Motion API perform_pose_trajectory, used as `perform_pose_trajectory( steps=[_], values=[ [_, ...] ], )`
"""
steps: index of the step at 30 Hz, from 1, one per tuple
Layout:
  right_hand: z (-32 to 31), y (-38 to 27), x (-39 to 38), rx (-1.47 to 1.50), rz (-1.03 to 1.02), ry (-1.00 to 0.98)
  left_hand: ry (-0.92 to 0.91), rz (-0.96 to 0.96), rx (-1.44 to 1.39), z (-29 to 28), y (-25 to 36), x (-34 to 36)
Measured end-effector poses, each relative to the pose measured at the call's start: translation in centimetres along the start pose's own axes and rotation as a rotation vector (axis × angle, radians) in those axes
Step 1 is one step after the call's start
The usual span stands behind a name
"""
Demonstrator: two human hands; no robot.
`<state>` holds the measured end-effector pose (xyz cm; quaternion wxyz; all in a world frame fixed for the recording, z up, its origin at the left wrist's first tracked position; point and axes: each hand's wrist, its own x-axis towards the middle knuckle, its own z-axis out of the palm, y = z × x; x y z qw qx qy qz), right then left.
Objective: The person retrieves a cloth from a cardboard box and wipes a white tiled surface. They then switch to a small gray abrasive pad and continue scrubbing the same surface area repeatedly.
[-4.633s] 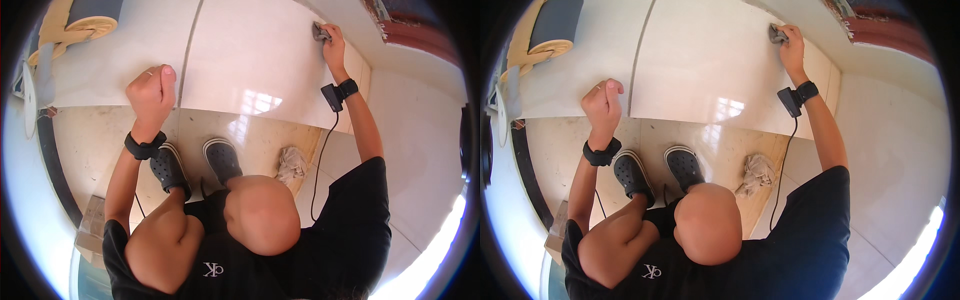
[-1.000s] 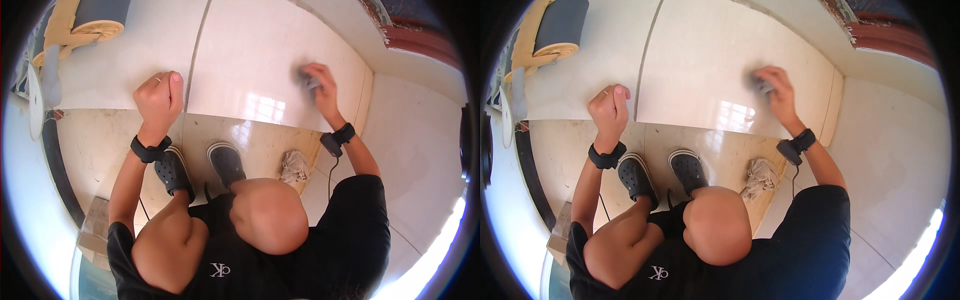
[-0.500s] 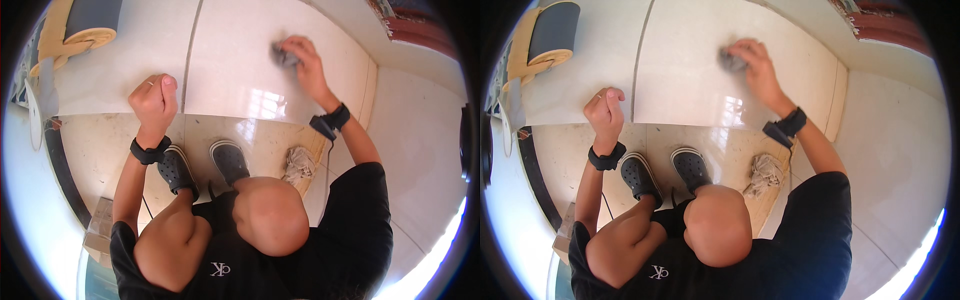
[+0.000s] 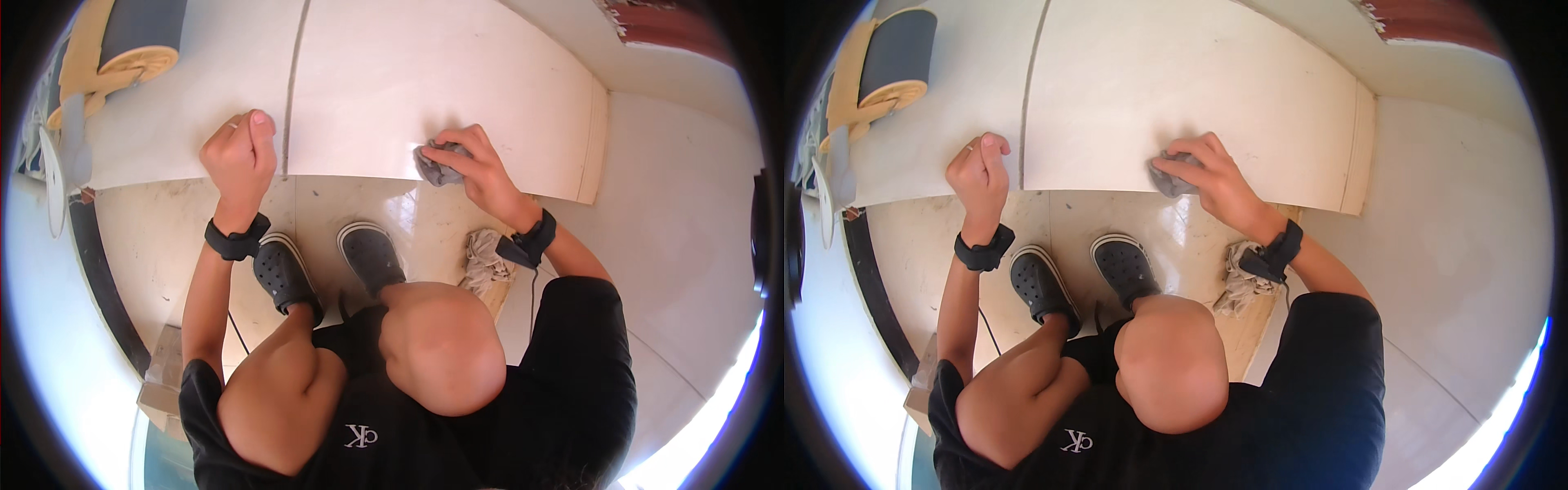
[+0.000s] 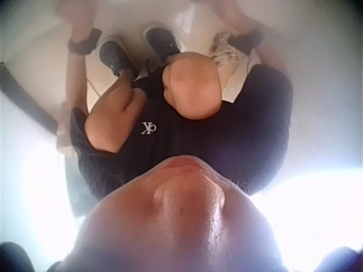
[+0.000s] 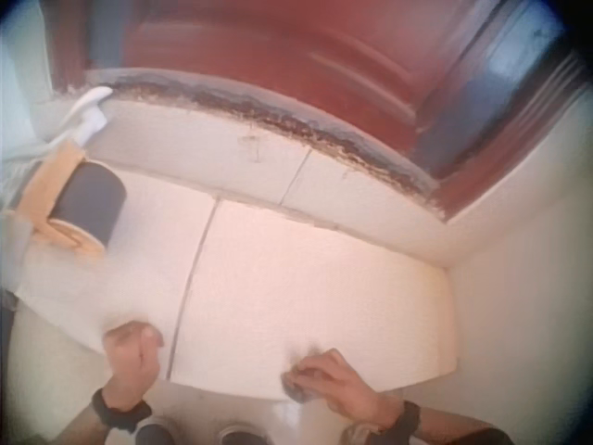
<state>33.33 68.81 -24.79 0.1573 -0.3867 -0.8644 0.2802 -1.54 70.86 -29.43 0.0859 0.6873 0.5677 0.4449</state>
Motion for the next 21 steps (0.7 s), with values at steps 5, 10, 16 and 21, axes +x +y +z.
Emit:
perform_pose_trajectory(
  steps=[5, 10, 16, 21],
  values=[
    [-5.9, 6.1, 2.6, -0.143, 0.075, 0.322, 0.010, -0.014, 0.029, 1.7, 4.1, 0.1],
    [-8.2, 3.1, -2.7, -0.163, 0.031, 0.278, -0.028, -0.054, 0.080, 2.4, 9.6, 1.4],
    [-15.0, 3.2, -14.4, 0.010, 0.174, 0.258, -0.050, -0.040, 0.103, 3.6, 16.6, 3.5],
    [-24.2, 17.0, -27.9, -0.161, 0.712, 0.865, -0.082, -0.081, 0.104, 6.9, 19.0, 4.0]
  ],
)
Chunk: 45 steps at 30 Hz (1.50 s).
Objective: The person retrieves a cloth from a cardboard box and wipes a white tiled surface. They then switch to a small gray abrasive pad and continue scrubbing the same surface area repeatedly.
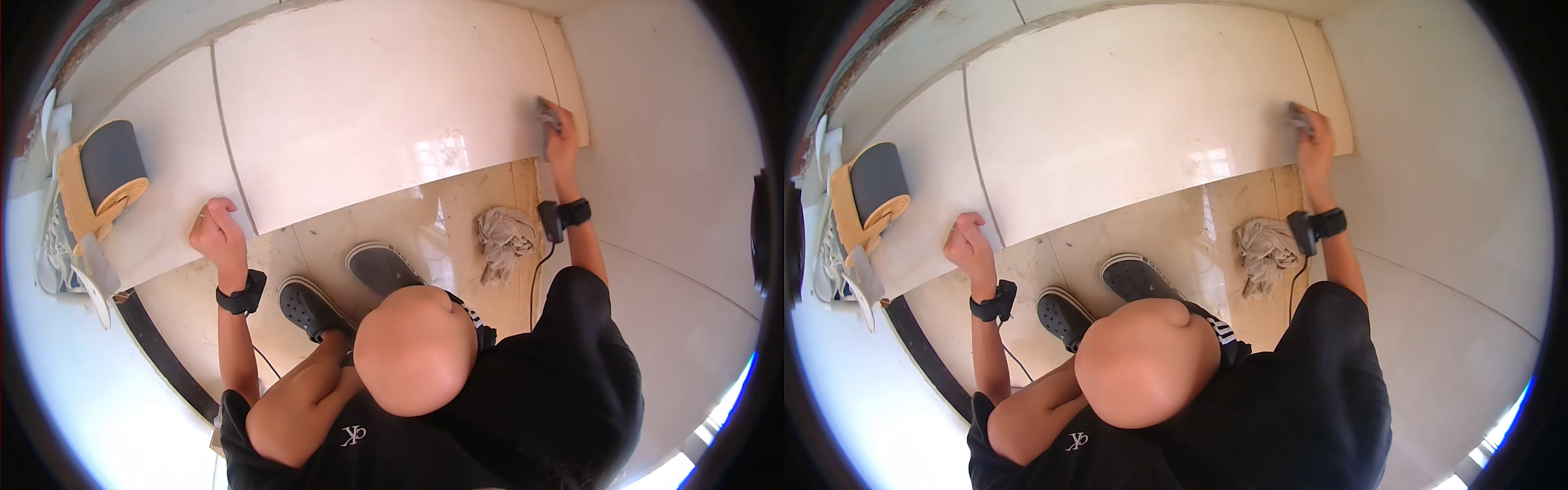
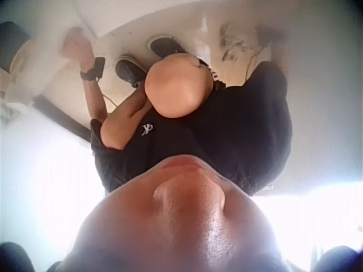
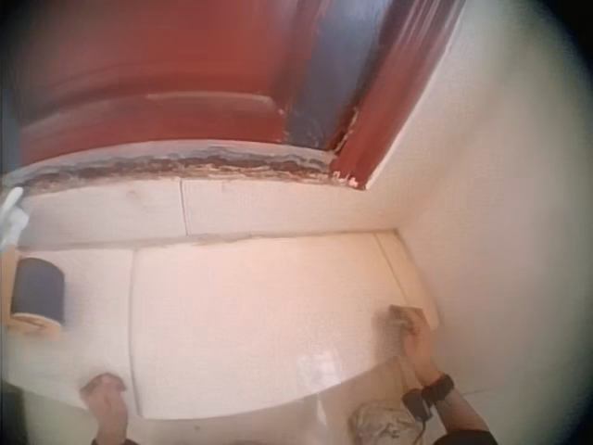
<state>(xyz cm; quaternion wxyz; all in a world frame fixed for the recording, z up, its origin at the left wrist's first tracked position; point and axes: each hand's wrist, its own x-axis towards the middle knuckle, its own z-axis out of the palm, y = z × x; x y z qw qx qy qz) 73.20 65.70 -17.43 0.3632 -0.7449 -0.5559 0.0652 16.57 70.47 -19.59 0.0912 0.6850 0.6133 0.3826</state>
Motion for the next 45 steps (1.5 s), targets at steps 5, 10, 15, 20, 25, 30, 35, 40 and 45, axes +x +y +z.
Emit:
perform_pose_trajectory(
  steps=[5, 10, 15, 20, 25, 30, 35, 40, 45],
  values=[
    [1.9, 7.3, -0.4, -0.230, -0.024, 0.110, -0.015, 0.008, 0.005, 3.6, 0.2, -0.7],
    [8.6, 1.4, -5.8, 0.019, -0.176, -0.179, -0.007, -0.067, 0.053, 5.8, -0.5, -1.8],
    [6.0, 3.9, -2.8, 0.008, -0.105, -0.004, 0.006, -0.051, 0.023, 5.8, -1.3, -2.8],
    [6.3, 1.7, -5.0, -0.123, -0.086, 0.057, 0.004, -0.024, -0.012, 5.3, -2.0, -2.6],
    [9.3, -1.7, -11.0, 0.019, -0.115, -0.155, -0.022, -0.037, 0.020, 4.7, -2.1, -3.0],
    [4.2, 5.6, -6.3, -0.107, -0.050, 0.088, -0.007, -0.021, -0.028, 6.0, -2.3, -3.4],
    [6.0, 4.5, -11.5, -0.098, 0.014, -0.123, -0.003, -0.024, -0.012, 6.6, -3.8, -3.2],
    [5.5, 4.6, -10.1, -0.151, -0.033, -0.037, -0.015, -0.035, -0.026, 6.5, -4.0, -3.3],
    [5.5, 4.4, -7.8, -0.222, 0.228, 0.010, -0.009, -0.025, -0.015, 6.7, -4.0, -2.8]
  ],
)
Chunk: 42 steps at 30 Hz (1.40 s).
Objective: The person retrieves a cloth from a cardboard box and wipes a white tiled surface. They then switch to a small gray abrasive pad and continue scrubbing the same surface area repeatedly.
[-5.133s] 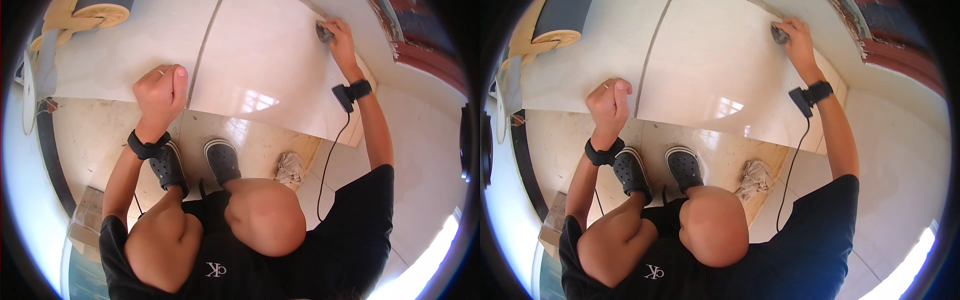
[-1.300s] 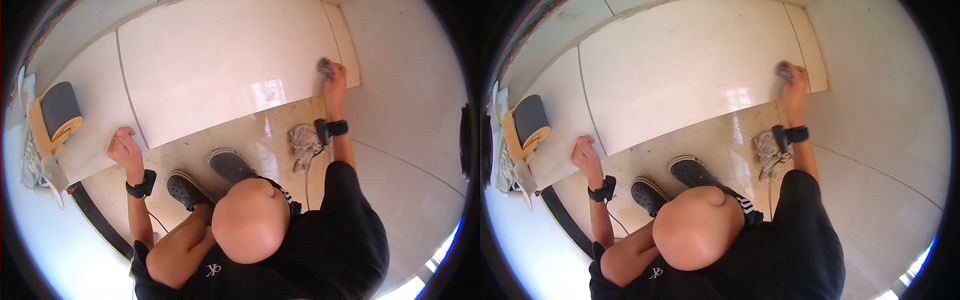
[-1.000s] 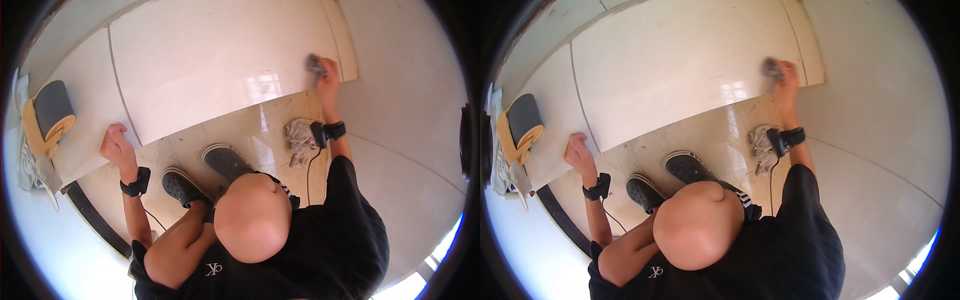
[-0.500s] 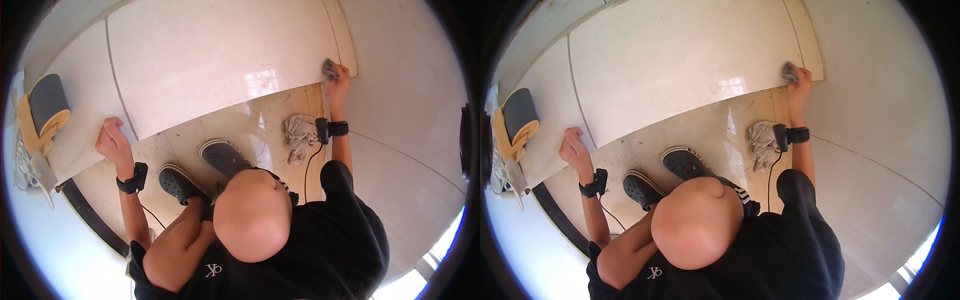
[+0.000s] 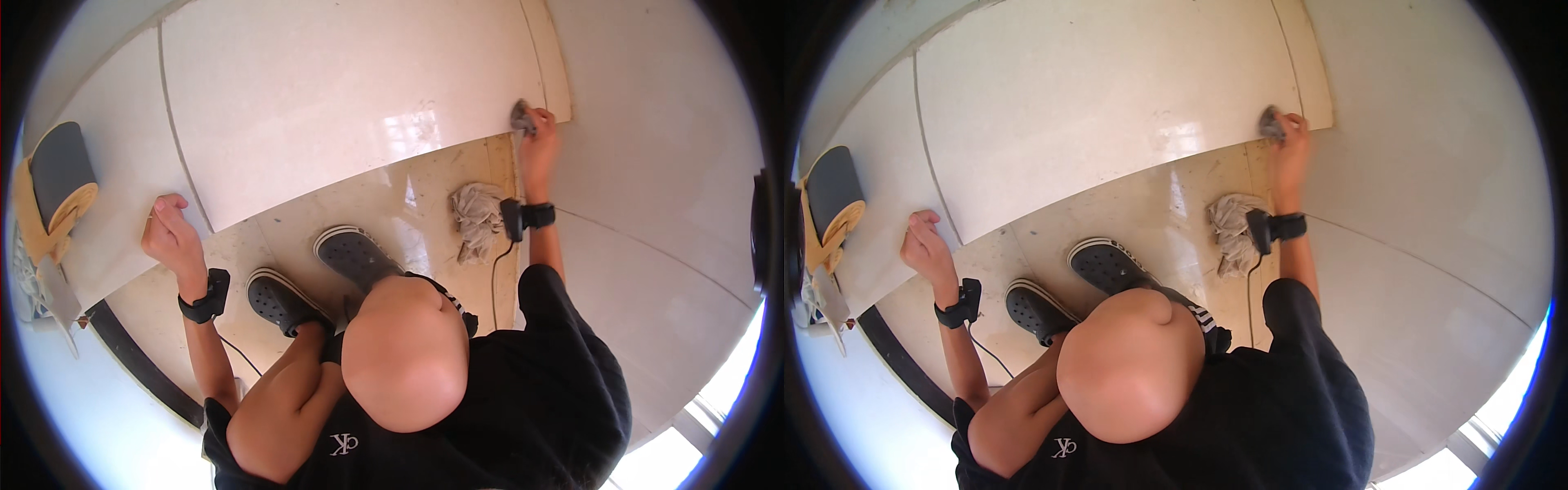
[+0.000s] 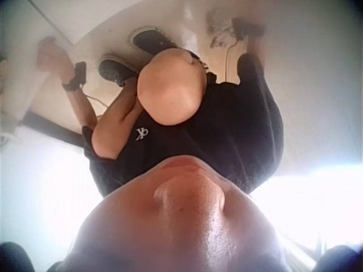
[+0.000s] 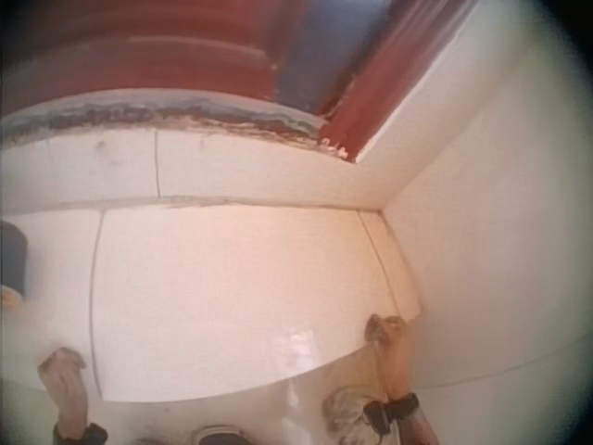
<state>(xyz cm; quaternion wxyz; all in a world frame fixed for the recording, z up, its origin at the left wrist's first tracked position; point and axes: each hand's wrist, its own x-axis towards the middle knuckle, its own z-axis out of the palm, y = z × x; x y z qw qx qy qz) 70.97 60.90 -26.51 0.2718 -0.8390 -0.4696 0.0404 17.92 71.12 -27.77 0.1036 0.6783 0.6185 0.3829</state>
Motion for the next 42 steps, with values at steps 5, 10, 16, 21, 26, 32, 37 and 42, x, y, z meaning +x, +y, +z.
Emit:
perform_pose_trajectory(
  steps=[5, 10, 16, 21, 26, 32, 37, 42],
  values=[
    [5.0, -3.8, -5.3, 0.177, -0.360, -0.310, -0.008, -0.002, -0.009, -0.3, -1.2, 0.8],
    [3.2, 2.5, 1.8, 0.111, -0.137, 0.153, -0.011, -0.004, -0.052, 0.3, -1.7, 1.1],
    [4.7, -0.4, 3.0, 0.035, -0.264, 0.090, -0.001, 0.016, -0.052, 1.2, -1.9, 1.8],
    [6.6, -3.4, -1.0, 0.216, -0.264, -0.157, -0.005, 0.005, -0.044, 1.4, -2.3, 1.1],
    [3.9, 7.4, 7.5, -0.149, -0.046, 0.187, -0.019, -0.014, -0.065, 1.9, -3.3, 0.9],
    [4.9, 5.1, 5.7, -0.204, -0.308, 0.082, 0.019, 0.012, -0.044, 1.3, -4.6, 1.6],
    [3.4, 3.7, 4.1, -0.104, -0.221, -0.013, 0.018, 0.021, -0.045, 1.0, -4.1, 1.9],
    [4.8, 6.0, 11.2, -0.235, -0.130, 0.164, 0.004, 0.023, -0.067, 1.5, -4.2, 1.6]
  ],
)
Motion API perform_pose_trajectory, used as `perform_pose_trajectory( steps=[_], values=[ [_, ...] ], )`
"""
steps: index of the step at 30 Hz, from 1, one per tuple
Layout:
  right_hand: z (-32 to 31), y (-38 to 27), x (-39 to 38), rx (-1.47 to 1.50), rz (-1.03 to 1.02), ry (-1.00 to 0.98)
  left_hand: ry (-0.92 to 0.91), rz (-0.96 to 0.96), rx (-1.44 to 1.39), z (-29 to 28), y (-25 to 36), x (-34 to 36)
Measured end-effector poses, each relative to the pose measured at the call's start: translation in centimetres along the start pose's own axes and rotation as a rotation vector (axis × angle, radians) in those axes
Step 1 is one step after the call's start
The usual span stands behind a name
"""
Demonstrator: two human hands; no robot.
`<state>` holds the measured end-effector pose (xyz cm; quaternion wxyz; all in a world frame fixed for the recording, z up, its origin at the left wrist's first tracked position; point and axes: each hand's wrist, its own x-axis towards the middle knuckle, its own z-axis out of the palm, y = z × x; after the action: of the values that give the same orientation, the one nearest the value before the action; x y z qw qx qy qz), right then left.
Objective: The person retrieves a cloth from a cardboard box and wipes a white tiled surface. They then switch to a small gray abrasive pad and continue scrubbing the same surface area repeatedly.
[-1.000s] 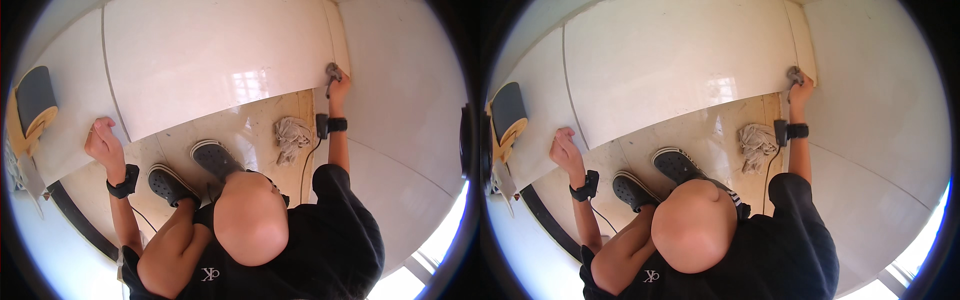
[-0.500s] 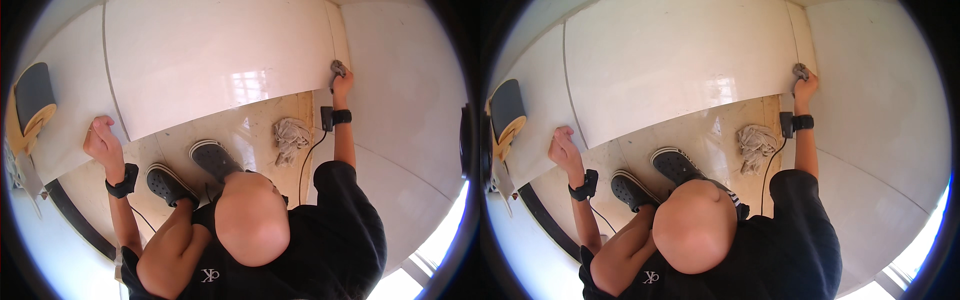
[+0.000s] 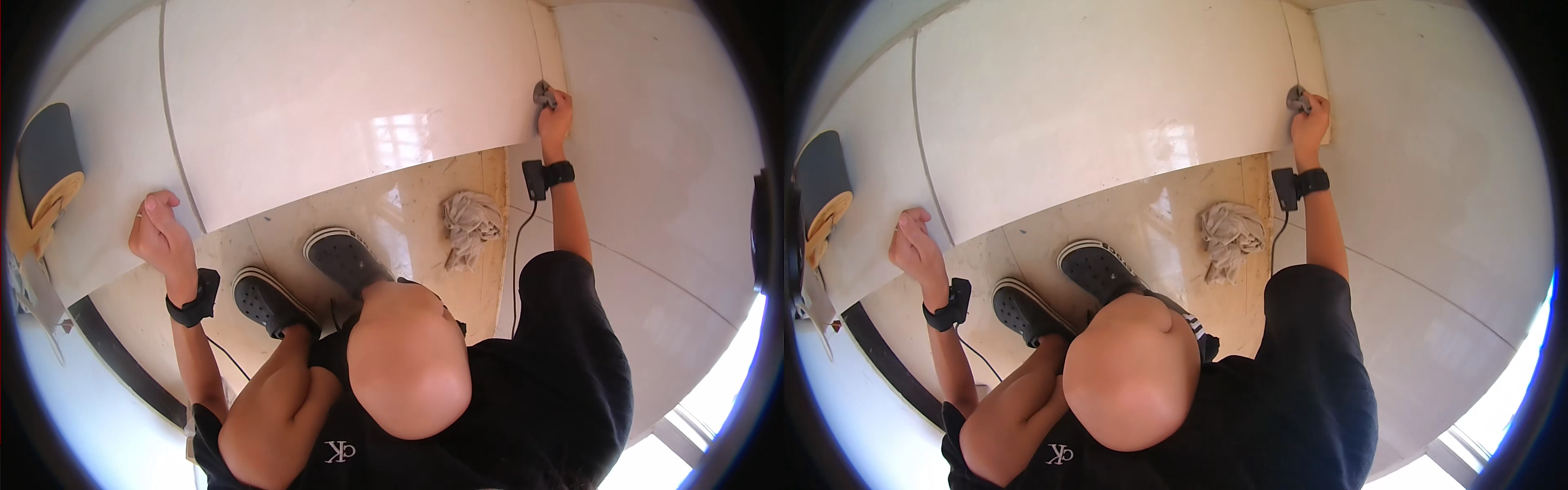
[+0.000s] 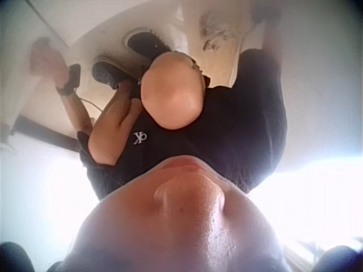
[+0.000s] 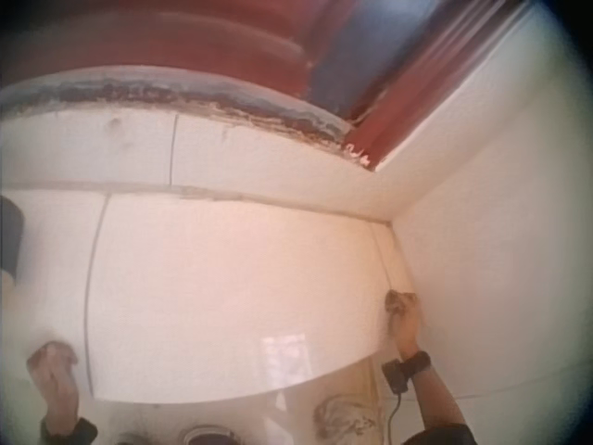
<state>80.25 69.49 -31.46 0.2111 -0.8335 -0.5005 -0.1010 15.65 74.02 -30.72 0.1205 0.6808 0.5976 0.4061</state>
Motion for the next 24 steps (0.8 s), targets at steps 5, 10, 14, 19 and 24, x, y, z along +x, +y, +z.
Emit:
perform_pose_trajectory(
  steps=[5, 10, 14, 19, 24],
  values=[
    [0.0, -7.4, -5.7, 0.280, -0.271, -0.229, -0.001, -0.018, 0.028, -0.5, -1.5, -0.8],
    [-0.9, -9.8, -10.6, 0.435, -0.308, -0.332, 0.010, -0.040, 0.025, -1.7, -2.2, -0.8],
    [1.0, -7.5, -3.0, 0.043, -0.074, -0.006, 0.015, -0.016, 0.007, -1.8, -2.1, -0.1],
    [1.9, -13.1, -3.8, 0.279, -0.330, -0.149, -0.012, -0.034, 0.039, -2.3, -2.7, 0.9],
    [0.8, -13.2, -9.3, 0.489, -0.301, -0.454, -0.005, -0.035, 0.031, -2.3, -2.7, 0.6]
  ],
)
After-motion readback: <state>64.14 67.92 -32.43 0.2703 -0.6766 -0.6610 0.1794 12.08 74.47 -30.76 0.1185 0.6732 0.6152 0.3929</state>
